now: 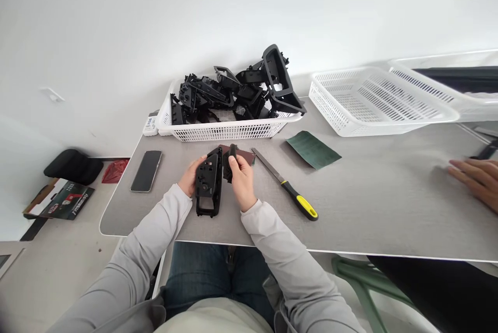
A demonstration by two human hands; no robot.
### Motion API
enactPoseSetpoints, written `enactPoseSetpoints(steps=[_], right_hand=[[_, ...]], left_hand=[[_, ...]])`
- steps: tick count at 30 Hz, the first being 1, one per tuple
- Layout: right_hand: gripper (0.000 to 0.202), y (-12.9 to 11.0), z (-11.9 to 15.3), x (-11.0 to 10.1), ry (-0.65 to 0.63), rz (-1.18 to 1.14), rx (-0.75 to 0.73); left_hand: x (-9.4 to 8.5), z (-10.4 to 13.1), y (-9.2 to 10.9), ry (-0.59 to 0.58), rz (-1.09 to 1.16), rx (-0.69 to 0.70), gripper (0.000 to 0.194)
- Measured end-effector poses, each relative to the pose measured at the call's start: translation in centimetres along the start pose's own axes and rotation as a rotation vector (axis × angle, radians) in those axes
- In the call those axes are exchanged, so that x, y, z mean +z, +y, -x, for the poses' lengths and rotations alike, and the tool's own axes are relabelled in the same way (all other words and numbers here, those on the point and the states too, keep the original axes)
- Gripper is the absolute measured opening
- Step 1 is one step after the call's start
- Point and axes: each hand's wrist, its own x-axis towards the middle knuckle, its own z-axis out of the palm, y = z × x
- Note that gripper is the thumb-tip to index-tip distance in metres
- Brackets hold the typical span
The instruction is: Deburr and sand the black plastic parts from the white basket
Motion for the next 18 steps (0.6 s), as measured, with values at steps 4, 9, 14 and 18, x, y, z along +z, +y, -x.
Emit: enactPoseSetpoints(steps=[4,9,14,18], right_hand=[[0.03,-0.28,0.14,-0.31,0.018,0.166,-0.218],[0.029,-0.43,0.05,-0.58,-0.029,0.329,-0.287],[0.022,-0.45,-0.19,-0.73,-0.092,0.447,-0.324],[0.02,-0.56,0.01,-0.64,-0.084,0.553,-0.399]], left_hand=[[-0.08,-0.24,-0.41,-0.02,-0.073,0.049,0.027],[-0.18,-0.37,-0.58,-0.009,-0.132,0.05,0.028],[-0.01,-0.28,-0.66,0.032,-0.161,0.037,0.026],[-0.02,-0.33,-0.66,0.051,-0.162,0.028,0.026]])
